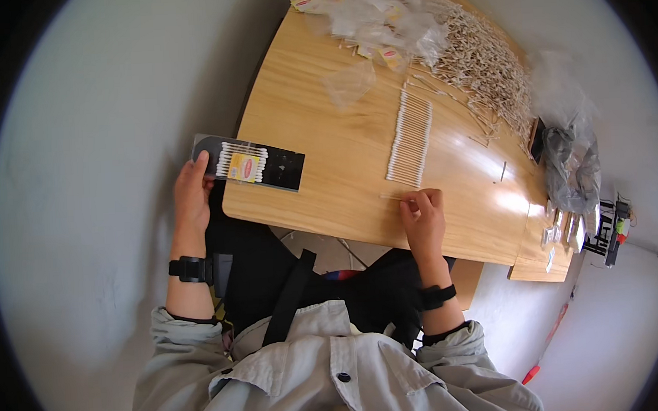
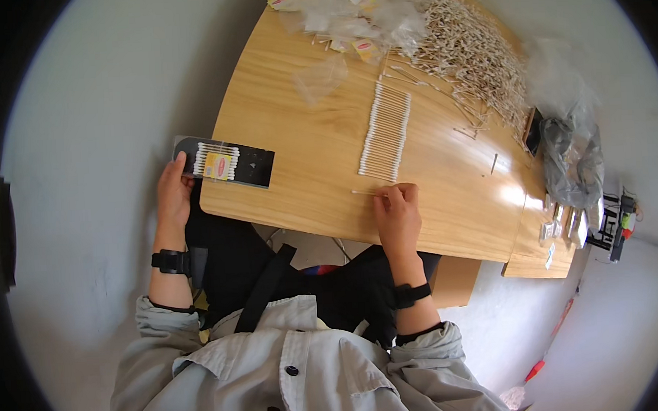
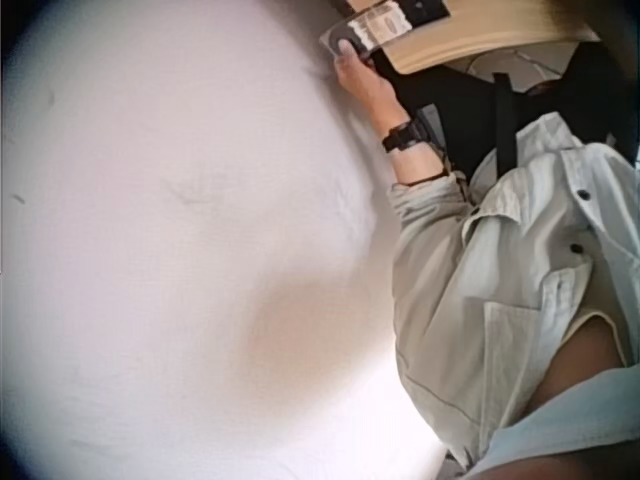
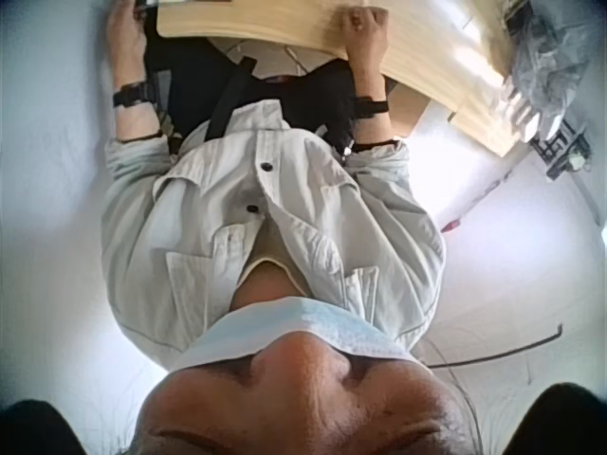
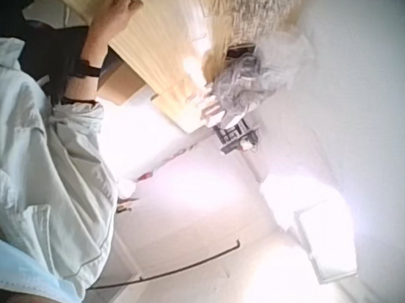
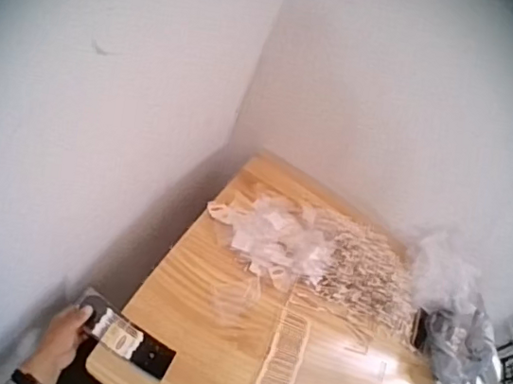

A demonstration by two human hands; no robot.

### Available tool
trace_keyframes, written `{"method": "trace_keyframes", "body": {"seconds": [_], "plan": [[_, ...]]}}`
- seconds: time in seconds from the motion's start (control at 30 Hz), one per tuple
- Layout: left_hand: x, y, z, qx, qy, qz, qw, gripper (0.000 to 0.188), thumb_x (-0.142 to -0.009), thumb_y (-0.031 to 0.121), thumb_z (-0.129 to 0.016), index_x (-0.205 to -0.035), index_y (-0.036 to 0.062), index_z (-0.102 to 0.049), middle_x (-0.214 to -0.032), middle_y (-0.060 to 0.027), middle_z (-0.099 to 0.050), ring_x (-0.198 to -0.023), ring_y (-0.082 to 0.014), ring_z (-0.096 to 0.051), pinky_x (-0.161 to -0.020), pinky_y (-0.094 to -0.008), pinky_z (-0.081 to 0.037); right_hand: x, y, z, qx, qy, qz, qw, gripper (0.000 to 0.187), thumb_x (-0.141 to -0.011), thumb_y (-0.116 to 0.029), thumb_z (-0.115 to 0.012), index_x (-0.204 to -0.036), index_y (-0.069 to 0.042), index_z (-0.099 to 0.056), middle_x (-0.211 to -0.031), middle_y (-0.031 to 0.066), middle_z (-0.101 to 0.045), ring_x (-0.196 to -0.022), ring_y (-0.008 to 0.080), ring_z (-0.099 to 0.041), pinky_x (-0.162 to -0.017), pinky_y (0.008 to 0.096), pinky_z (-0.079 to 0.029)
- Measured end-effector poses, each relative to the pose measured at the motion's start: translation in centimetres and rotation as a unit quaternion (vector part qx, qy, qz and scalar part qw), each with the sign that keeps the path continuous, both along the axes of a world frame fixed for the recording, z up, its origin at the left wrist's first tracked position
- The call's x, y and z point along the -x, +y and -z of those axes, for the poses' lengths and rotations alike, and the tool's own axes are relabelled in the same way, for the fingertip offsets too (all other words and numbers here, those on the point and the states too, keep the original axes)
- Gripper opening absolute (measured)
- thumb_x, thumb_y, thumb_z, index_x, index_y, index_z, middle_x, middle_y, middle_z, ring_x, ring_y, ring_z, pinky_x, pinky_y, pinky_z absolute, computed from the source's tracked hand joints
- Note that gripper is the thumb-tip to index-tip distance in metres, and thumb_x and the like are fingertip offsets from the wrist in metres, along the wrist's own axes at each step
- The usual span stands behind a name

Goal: The person is aligning cotton swabs into neat rows and placing them into small plastic cases.

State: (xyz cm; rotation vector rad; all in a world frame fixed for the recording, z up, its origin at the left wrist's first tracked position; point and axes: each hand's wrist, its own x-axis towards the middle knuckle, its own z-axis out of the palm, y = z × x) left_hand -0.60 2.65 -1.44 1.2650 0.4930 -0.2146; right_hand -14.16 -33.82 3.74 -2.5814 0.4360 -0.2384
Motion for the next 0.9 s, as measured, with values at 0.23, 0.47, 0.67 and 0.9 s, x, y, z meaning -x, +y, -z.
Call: {"method": "trace_keyframes", "body": {"seconds": [0.23,0.47,0.67,0.9], "plan": [[-1.0,-0.4,0.4,0.023,-0.010,-0.004,1.000,0.028,-0.085,0.027,-0.070,-0.100,0.0056,-0.062,-0.090,0.0008,-0.064,-0.078,-0.0065,-0.057,-0.071,-0.0223,-0.044,-2.4,3.2,-1.3,-0.105,0.053,-0.089,0.989,0.008,-0.078,-0.007,-0.068,-0.084,-0.006,-0.064,-0.080,0.0074,-0.062,-0.068,0.0199,-0.063,-0.062,0.0319,-0.050],[-1.3,-1.4,-0.1,0.068,0.004,-0.008,0.998,0.030,-0.086,0.022,-0.070,-0.107,0.0032,-0.060,-0.101,-0.0052,-0.064,-0.088,-0.0136,-0.062,-0.083,-0.0299,-0.049,-10.4,9.9,-1.0,-0.189,-0.007,-0.151,0.970,0.009,-0.078,-0.008,-0.067,-0.087,-0.006,-0.065,-0.079,0.0075,-0.062,-0.069,0.0201,-0.064,-0.062,0.0320,-0.050],[-1.4,-2.6,-0.4,0.149,0.027,-0.049,0.987,0.032,-0.080,0.019,-0.076,-0.101,-0.0003,-0.061,-0.094,-0.0073,-0.065,-0.082,-0.0153,-0.063,-0.075,-0.0284,-0.052,-13.0,11.3,-0.2,-0.145,-0.005,-0.244,0.959,0.008,-0.076,-0.009,-0.067,-0.084,-0.009,-0.067,-0.079,0.0069,-0.061,-0.069,0.0245,-0.063,-0.062,0.0344,-0.050],[-1.5,-2.2,0.3,0.139,0.036,-0.036,0.989,0.032,-0.080,0.019,-0.076,-0.101,-0.0007,-0.061,-0.094,-0.0080,-0.065,-0.082,-0.0152,-0.063,-0.075,-0.0283,-0.052,-14.3,11.6,-0.3,-0.084,-0.016,-0.302,0.950,0.007,-0.076,-0.012,-0.065,-0.083,-0.012,-0.069,-0.079,0.0065,-0.059,-0.071,0.0284,-0.061,-0.062,0.0378,-0.050]]}}
